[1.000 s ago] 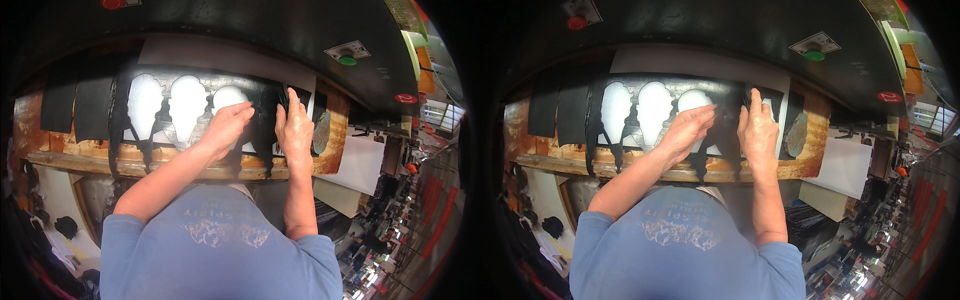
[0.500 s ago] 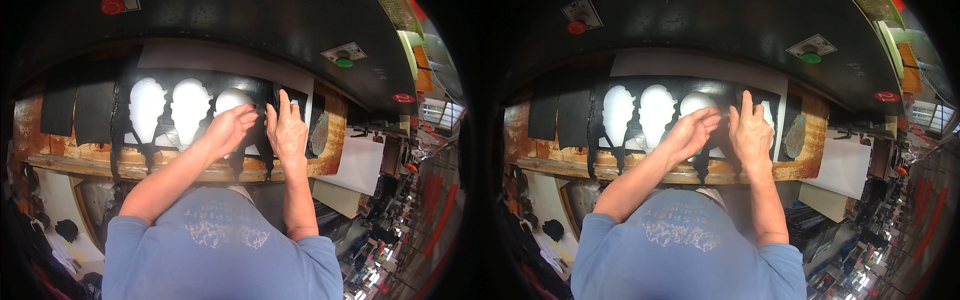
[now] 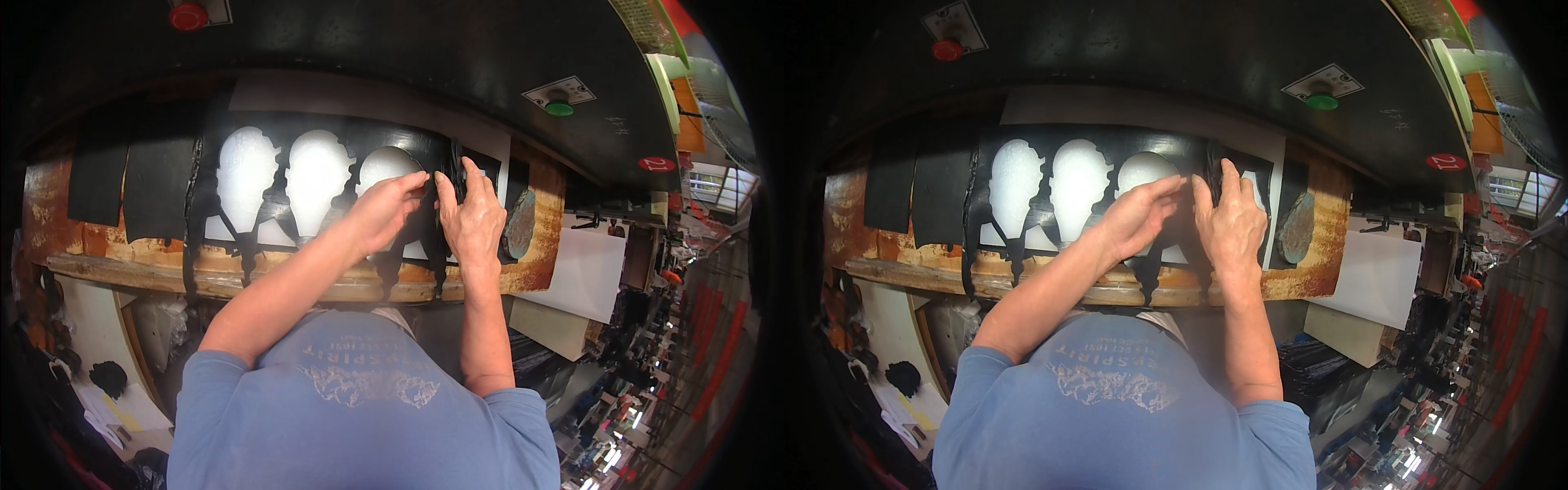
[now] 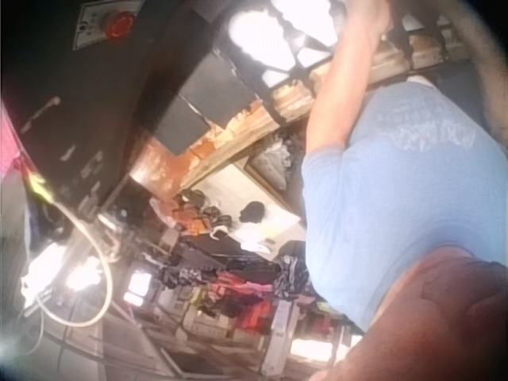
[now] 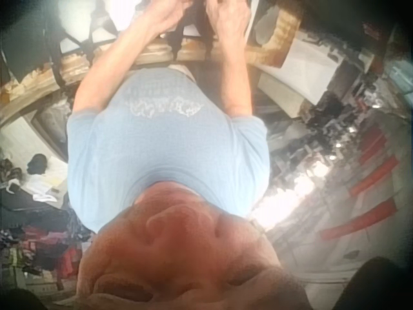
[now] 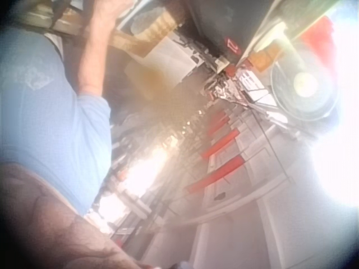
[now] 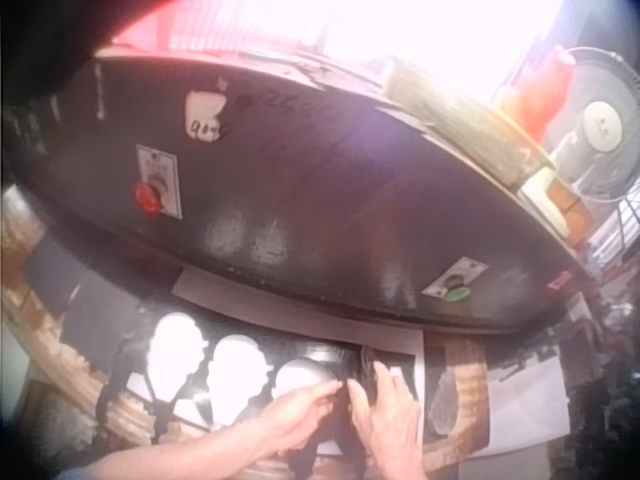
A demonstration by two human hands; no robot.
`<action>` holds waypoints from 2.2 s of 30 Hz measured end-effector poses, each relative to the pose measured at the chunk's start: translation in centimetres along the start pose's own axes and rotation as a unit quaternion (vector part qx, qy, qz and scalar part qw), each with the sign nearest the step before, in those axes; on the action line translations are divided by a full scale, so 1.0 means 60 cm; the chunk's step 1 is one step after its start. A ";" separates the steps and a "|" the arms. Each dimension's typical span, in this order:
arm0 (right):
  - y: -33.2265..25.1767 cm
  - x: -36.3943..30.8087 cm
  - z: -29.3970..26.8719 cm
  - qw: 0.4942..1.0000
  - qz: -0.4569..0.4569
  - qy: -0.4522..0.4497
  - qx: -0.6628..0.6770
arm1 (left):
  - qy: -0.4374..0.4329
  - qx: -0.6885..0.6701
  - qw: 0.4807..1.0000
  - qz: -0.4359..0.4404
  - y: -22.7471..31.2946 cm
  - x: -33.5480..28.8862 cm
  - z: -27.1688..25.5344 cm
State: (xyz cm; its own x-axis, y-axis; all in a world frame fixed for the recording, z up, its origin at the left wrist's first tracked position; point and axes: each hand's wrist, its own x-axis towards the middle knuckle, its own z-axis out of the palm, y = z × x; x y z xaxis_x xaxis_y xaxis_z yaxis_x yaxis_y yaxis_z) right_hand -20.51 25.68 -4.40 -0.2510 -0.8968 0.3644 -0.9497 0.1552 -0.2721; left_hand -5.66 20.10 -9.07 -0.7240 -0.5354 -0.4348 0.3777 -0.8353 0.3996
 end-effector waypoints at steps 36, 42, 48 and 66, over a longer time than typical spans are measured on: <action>0.016 0.010 -0.008 0.995 0.091 -0.028 0.024 | -0.058 0.041 0.996 0.055 -0.007 0.002 -0.017; 0.049 0.001 -0.014 0.988 0.135 -0.022 0.075 | 0.038 0.091 0.992 0.079 -0.014 0.000 -0.018; 0.074 -0.019 -0.024 0.977 0.165 0.059 0.123 | 0.130 0.492 0.761 0.404 -0.047 -0.055 0.000; 0.068 -0.014 -0.034 0.938 0.253 -0.024 0.234 | -0.102 0.594 0.714 0.355 -0.130 0.001 0.015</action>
State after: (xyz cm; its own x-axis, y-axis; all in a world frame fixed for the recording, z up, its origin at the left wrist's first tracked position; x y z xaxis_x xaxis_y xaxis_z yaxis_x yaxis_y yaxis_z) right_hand -24.57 27.90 -4.00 -0.6277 -0.7771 0.0458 -0.5224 0.3769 -0.7649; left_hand -9.18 26.67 -11.48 -0.7081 -0.6407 0.2967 0.0223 0.3998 0.9163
